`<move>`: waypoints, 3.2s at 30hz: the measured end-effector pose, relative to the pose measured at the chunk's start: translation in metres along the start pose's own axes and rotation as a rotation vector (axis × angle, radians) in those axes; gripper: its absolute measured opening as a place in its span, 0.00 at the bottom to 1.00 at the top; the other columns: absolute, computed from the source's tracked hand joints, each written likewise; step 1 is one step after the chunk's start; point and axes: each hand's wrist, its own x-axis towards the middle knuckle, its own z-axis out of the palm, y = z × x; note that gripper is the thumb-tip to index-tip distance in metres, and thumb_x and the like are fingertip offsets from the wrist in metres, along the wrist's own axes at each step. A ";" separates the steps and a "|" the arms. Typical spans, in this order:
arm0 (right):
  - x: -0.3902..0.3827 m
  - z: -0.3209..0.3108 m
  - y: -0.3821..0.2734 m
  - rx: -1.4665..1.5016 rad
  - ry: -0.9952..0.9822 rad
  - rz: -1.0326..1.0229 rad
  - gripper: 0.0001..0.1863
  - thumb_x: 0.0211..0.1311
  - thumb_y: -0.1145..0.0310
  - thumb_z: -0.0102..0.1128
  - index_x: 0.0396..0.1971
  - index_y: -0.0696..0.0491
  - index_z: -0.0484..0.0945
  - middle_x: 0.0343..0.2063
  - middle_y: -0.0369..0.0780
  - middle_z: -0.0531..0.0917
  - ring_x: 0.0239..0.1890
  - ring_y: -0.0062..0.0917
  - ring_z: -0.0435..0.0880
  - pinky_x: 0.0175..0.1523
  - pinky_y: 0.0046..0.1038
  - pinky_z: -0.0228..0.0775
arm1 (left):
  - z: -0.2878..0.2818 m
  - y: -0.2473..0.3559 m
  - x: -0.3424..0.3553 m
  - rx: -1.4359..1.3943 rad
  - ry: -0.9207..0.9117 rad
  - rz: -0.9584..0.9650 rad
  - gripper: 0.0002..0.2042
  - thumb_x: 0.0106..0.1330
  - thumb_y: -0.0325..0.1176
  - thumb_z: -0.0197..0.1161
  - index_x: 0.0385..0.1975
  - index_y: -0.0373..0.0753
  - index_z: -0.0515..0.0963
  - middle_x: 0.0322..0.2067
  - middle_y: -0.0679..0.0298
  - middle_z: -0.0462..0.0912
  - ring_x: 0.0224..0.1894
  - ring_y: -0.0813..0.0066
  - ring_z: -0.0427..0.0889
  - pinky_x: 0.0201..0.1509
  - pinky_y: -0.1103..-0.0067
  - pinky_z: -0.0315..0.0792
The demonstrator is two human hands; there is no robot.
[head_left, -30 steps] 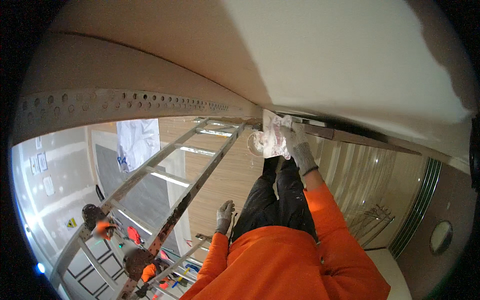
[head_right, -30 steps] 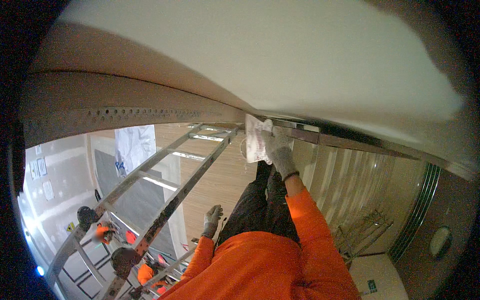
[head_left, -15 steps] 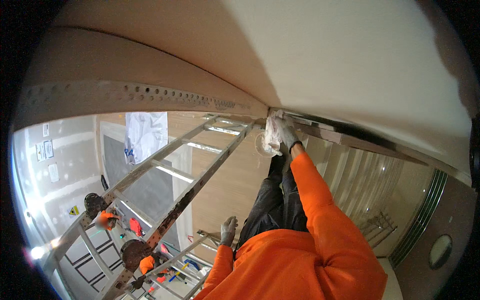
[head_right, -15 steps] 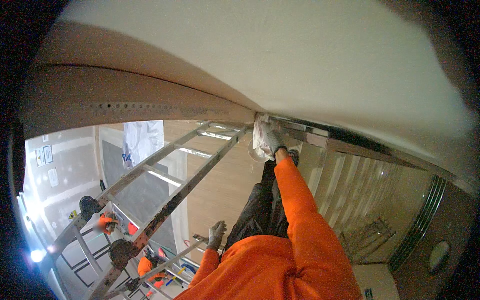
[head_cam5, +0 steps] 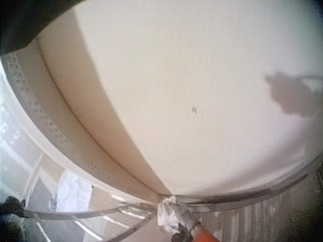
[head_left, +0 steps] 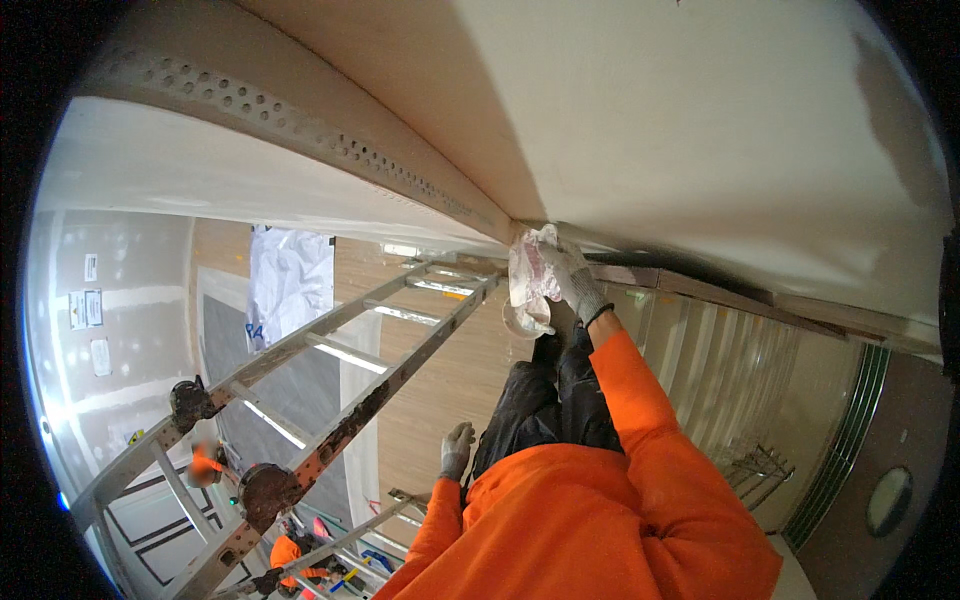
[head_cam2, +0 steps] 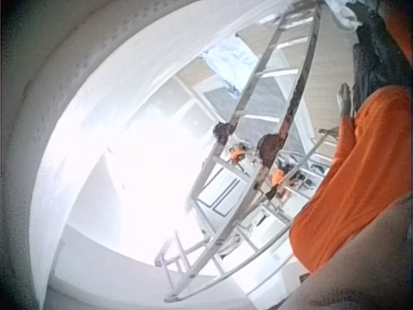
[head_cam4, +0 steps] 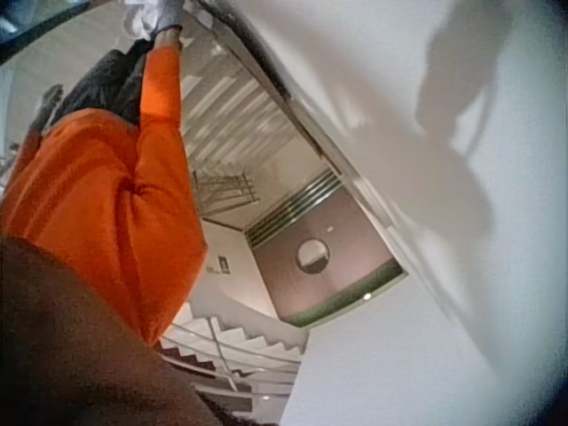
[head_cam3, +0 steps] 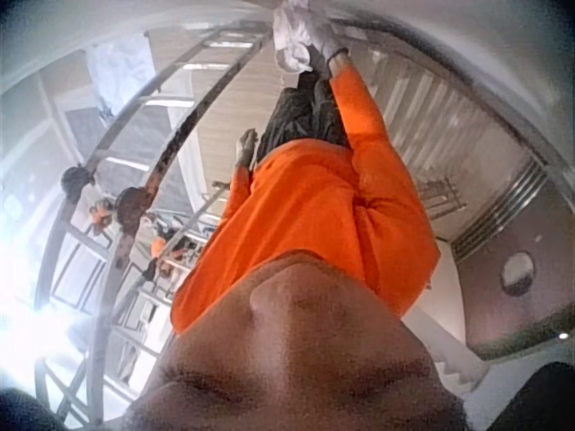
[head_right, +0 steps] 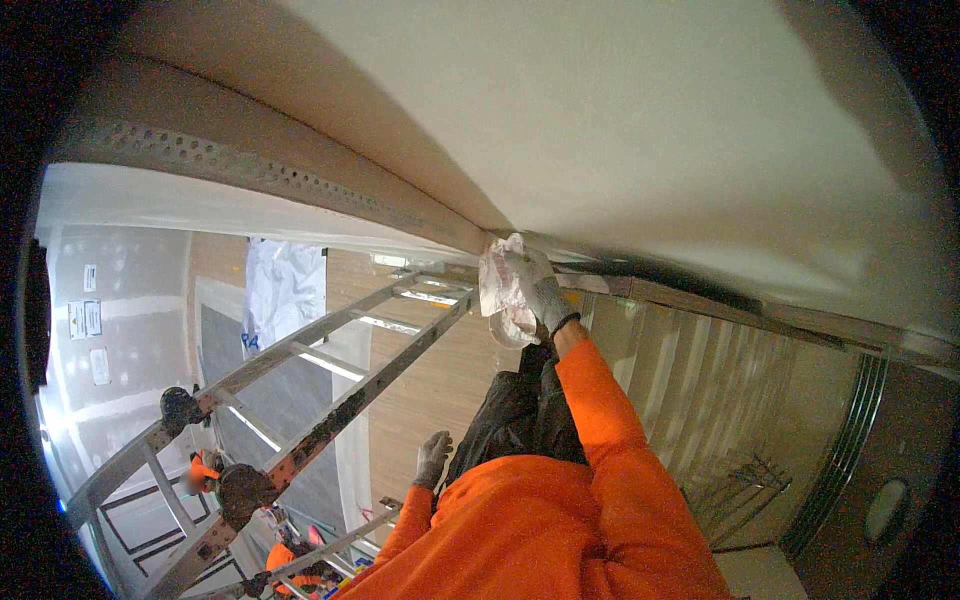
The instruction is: The person stands on a ladder and applies white plaster to a wall corner using a trowel and a small bucket. They repeatedly scoop plaster from the bucket and smooth it onto the wall surface, focusing on the junction between the wall and the ceiling.
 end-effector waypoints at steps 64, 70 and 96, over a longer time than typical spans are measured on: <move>-0.110 0.048 -0.205 -0.080 -0.043 -0.410 0.19 0.67 0.55 0.58 0.34 0.59 0.77 0.26 0.32 0.76 0.31 0.15 0.70 0.38 0.25 0.68 | -0.054 -0.062 0.023 0.341 -0.094 0.259 0.19 0.69 0.44 0.58 0.48 0.34 0.81 0.37 0.58 0.85 0.35 0.70 0.83 0.42 0.74 0.76; -0.121 0.026 -0.175 -0.102 0.040 -0.175 0.19 0.67 0.53 0.59 0.36 0.57 0.78 0.26 0.31 0.77 0.31 0.16 0.73 0.37 0.27 0.69 | -0.030 0.017 0.023 0.011 -0.024 -0.098 0.19 0.71 0.44 0.58 0.52 0.37 0.80 0.39 0.63 0.85 0.36 0.75 0.82 0.36 0.78 0.72; -0.041 0.046 -0.154 -0.532 0.017 -0.313 0.18 0.64 0.58 0.57 0.37 0.61 0.77 0.24 0.49 0.80 0.28 0.38 0.80 0.36 0.38 0.70 | -0.025 -0.050 -0.004 0.056 -0.032 -0.106 0.20 0.70 0.44 0.57 0.50 0.34 0.81 0.36 0.59 0.86 0.34 0.72 0.85 0.36 0.76 0.75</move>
